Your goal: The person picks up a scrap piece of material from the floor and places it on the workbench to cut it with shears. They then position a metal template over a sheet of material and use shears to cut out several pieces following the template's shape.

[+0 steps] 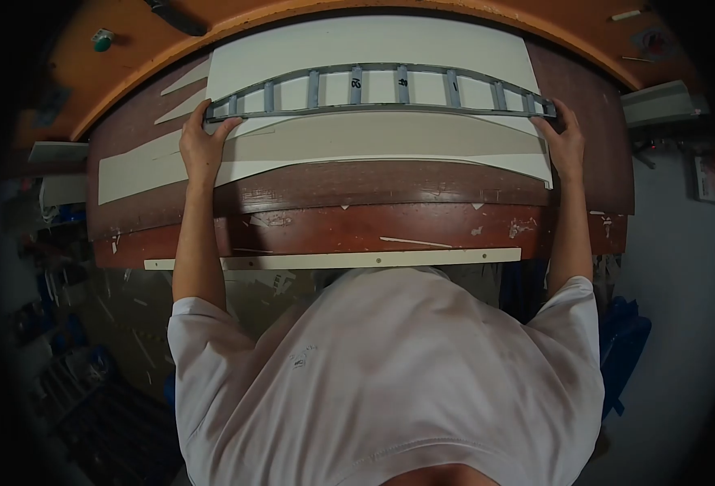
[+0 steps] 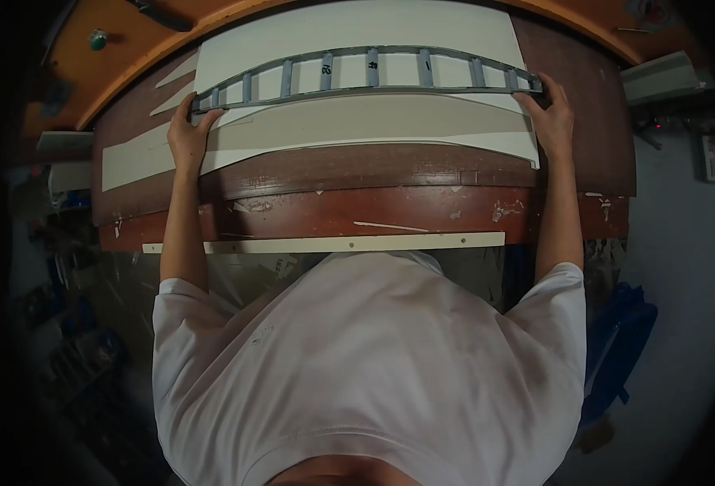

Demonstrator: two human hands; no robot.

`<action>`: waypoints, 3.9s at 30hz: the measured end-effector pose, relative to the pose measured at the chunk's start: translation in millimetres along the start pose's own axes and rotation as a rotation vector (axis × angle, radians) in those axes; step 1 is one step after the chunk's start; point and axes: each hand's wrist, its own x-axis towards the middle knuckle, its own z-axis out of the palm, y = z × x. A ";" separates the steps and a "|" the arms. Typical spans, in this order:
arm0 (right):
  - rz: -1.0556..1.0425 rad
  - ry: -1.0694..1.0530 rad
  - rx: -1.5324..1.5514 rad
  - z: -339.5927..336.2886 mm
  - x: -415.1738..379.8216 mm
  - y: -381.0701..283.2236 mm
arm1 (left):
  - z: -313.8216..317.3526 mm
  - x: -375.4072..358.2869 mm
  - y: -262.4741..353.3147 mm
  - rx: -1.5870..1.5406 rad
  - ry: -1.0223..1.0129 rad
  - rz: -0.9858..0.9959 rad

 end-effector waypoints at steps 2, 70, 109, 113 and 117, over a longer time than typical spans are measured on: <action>0.000 0.000 0.050 3.2 2.0 3.8 | 3.7 -0.2 -3.6 -0.066 0.012 -0.017; -0.101 -0.101 0.220 -5.8 -30.9 8.4 | -0.7 -7.7 -8.4 -0.192 -0.059 -0.219; 0.006 0.133 0.032 22.7 -23.4 27.9 | 3.6 -25.4 -47.1 -0.345 0.124 0.011; 0.123 0.133 0.149 22.4 -32.1 13.4 | -1.7 -21.1 -37.9 -0.294 0.030 -0.071; 0.107 0.142 0.160 27.2 -31.9 3.2 | -8.8 -16.1 -20.0 -0.279 -0.031 -0.069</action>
